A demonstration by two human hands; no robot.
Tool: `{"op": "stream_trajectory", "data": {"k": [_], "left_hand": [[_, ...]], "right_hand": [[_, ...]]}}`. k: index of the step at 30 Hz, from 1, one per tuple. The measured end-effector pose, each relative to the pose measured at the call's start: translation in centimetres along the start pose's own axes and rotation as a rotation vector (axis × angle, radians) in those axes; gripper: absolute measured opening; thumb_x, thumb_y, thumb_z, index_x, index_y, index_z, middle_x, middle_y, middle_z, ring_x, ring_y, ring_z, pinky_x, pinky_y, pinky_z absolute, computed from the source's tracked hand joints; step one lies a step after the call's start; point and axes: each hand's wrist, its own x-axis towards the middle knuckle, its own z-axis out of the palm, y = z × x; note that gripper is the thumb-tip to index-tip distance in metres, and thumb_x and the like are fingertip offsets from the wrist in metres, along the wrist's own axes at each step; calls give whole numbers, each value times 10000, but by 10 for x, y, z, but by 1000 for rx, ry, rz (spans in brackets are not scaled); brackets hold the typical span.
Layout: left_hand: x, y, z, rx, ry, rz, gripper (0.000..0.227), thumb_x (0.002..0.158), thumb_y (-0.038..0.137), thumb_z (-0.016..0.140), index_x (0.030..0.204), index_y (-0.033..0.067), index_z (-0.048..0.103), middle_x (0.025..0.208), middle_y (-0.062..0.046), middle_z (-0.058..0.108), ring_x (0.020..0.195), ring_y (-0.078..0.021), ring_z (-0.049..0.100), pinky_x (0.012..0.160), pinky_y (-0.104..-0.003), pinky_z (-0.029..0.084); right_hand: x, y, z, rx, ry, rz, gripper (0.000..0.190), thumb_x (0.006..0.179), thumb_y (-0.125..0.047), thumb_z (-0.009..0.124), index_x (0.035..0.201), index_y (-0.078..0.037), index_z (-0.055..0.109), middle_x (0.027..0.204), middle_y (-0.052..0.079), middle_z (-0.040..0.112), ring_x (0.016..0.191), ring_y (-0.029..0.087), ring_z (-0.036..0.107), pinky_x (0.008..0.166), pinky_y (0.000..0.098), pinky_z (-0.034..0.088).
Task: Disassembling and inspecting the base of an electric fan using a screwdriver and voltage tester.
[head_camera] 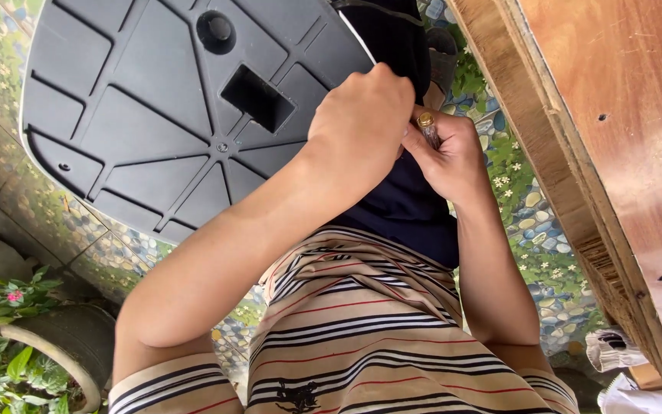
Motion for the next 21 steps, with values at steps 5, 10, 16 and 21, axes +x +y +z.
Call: {"op": "stream_trajectory", "data": {"k": [5,10,16,21], "left_hand": [[-1,4,12,53,42,17,348,733,-120,726,932,166,721,910,-13,653,804,-286,754,551,-439,637],[-3,-9,15,-10,132,79,257,692,115,850,885,143,682,850,-56,654,752,-324,749,531,-436,620],[10,-4,-7,-29,-55,47,269,673,135,921,855,140,723,799,-22,681,738,-289,760,505,-415,620],[20,3,-5,-86,-165,-29,420,675,-192,693,974,102,718,975,-40,653,849,-293,738,606,-435,631]], "right_hand": [[-3,12,0,-10,29,-6,525,1073,-277,641,713,-138,286,686,-54,229,678,102,208,605,305,180],[-2,2,0,44,-22,2,407,1117,-187,602,738,-50,651,687,-4,600,628,65,437,635,232,329],[-2,-3,-1,-28,-11,28,394,1113,-241,611,753,-99,688,608,-49,424,595,63,310,609,250,246],[-7,19,5,-21,36,14,488,1093,-172,645,675,-134,395,657,-66,285,643,82,241,590,294,213]]}}
